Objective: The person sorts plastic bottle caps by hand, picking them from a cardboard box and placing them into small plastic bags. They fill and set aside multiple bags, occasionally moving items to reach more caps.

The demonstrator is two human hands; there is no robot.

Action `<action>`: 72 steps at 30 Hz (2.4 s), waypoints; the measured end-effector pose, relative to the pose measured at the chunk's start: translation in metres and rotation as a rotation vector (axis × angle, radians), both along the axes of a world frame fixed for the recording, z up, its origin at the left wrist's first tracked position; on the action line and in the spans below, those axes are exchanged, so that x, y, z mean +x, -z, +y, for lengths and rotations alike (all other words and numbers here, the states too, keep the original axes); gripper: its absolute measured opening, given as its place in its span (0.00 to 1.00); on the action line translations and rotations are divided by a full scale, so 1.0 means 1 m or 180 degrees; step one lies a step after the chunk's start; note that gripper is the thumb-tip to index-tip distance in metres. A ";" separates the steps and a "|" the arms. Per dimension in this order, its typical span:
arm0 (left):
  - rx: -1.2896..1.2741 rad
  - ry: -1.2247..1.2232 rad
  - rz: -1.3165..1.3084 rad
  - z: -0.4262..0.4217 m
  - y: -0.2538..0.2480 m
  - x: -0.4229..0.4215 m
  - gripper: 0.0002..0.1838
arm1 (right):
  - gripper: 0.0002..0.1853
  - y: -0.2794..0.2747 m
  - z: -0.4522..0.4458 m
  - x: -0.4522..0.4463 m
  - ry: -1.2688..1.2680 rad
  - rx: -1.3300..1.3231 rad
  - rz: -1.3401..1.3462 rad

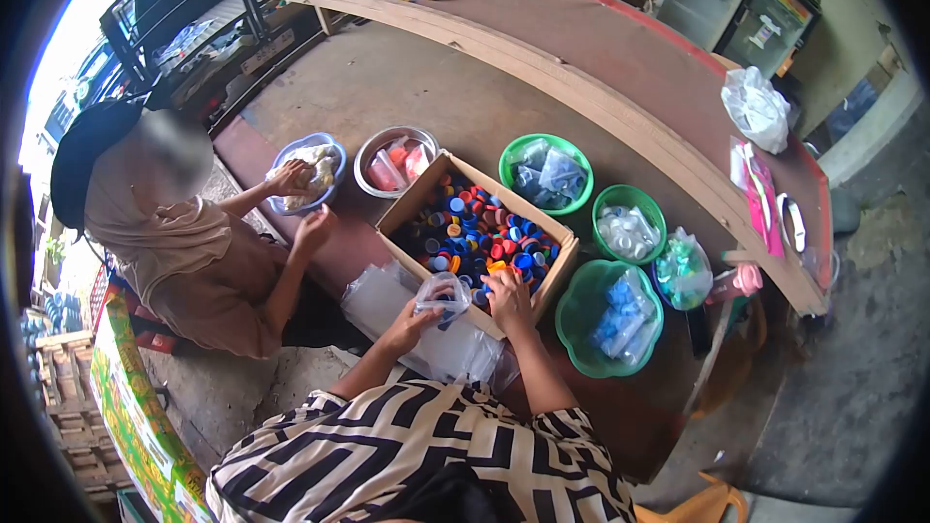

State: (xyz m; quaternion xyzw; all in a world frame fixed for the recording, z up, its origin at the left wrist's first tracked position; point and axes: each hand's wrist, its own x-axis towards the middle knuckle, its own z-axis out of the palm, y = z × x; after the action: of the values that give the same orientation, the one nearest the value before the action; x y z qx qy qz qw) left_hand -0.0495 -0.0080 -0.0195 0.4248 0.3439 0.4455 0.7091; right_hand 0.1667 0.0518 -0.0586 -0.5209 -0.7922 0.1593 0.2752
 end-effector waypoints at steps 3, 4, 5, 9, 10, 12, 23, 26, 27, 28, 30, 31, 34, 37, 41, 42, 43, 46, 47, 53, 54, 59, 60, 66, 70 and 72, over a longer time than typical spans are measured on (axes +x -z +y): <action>0.0062 -0.0043 0.0130 -0.002 -0.009 0.007 0.30 | 0.14 0.017 0.002 0.001 0.0148 -0.0552 -0.0162; 0.0069 -0.0047 0.0135 -0.003 -0.007 0.009 0.30 | 0.14 0.020 0.003 0.003 0.0133 -0.0550 -0.0160; 0.0071 -0.0002 0.0166 -0.002 -0.008 0.009 0.30 | 0.15 0.021 0.004 0.005 0.0195 -0.0579 -0.0246; 0.0022 0.0062 0.0059 -0.003 0.002 0.009 0.30 | 0.20 0.020 0.003 0.007 0.0656 -0.0733 -0.0368; 0.0051 0.0034 0.0058 -0.001 0.002 0.010 0.30 | 0.26 0.024 0.005 0.008 0.0627 -0.0761 -0.0460; 0.0081 0.0049 0.0033 -0.002 0.003 0.011 0.30 | 0.26 0.026 0.005 0.008 0.0557 -0.0815 -0.0445; -0.0122 0.0000 -0.0013 -0.009 0.012 0.006 0.33 | 0.19 0.013 0.003 0.004 0.0531 -0.0490 -0.0321; -0.0065 -0.0063 -0.0099 -0.009 0.013 0.008 0.32 | 0.16 0.012 0.002 0.004 0.0528 -0.0524 -0.0385; -0.0065 -0.0064 -0.0098 -0.008 0.012 0.009 0.32 | 0.14 0.012 0.002 0.003 0.0562 -0.0556 -0.0288; -0.0093 -0.0065 -0.0099 -0.008 0.011 0.009 0.32 | 0.13 0.011 0.001 0.003 0.0598 -0.0592 -0.0190; -0.0113 -0.0066 -0.0103 -0.008 0.010 0.009 0.32 | 0.13 0.010 0.000 0.003 0.0585 -0.0603 -0.0129; -0.0106 -0.0057 -0.0098 -0.008 0.010 0.009 0.32 | 0.13 0.009 0.000 0.004 0.0575 -0.0616 -0.0068; -0.0119 -0.0055 -0.0090 -0.009 0.007 0.010 0.31 | 0.13 0.015 0.003 0.004 0.0432 -0.0548 0.0221; -0.0132 -0.0074 -0.0067 -0.010 0.005 0.010 0.31 | 0.13 0.017 0.004 0.004 0.0589 -0.1005 0.0347; -0.0148 -0.0059 -0.0003 -0.011 0.004 0.009 0.32 | 0.14 0.030 0.008 0.009 0.0385 -0.0736 0.0709; -0.0154 -0.0056 -0.0001 -0.011 0.003 0.009 0.32 | 0.16 0.030 0.009 0.011 0.0204 -0.0751 0.0717; -0.0206 -0.0057 0.0026 -0.012 0.002 0.009 0.32 | 0.18 0.030 0.010 0.012 0.0023 -0.0760 0.0721; -0.0210 -0.0032 0.0051 -0.011 0.002 0.008 0.33 | 0.23 0.024 0.008 0.014 0.0025 -0.0295 0.0865; -0.0161 -0.0014 0.0047 -0.011 0.003 0.008 0.33 | 0.23 0.021 0.009 0.014 0.0026 -0.0297 0.0862; -0.0107 0.0049 0.0066 -0.007 0.009 0.009 0.33 | 0.27 0.026 0.026 0.029 0.0574 -0.1021 0.1956; -0.0109 0.0053 0.0060 -0.007 0.007 0.010 0.33 | 0.27 0.020 0.029 0.028 0.0580 -0.1021 0.1951; -0.0107 -0.0061 0.0035 -0.004 0.003 0.010 0.32 | 0.20 0.003 0.033 0.021 0.0441 0.0441 0.0688; -0.0107 -0.0067 0.0041 -0.003 0.005 0.010 0.32 | 0.13 0.003 0.030 0.019 0.0364 0.0199 0.0357; -0.0137 -0.0123 -0.0037 0.005 0.007 0.006 0.35 | 0.07 0.030 0.016 0.001 0.0361 0.0086 -0.0720; -0.0078 -0.0119 -0.0073 0.006 0.009 0.004 0.36 | 0.05 0.031 0.022 0.007 0.0346 -0.0458 0.0021; -0.0112 -0.0095 -0.0070 0.007 0.008 0.005 0.37 | 0.06 0.032 0.023 0.009 0.0457 -0.0359 0.0295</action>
State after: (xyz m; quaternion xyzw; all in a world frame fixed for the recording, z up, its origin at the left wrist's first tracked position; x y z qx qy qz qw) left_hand -0.0443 -0.0009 -0.0280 0.4022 0.3501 0.4545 0.7135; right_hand 0.1758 0.0749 -0.0903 -0.5831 -0.7290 0.2075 0.2925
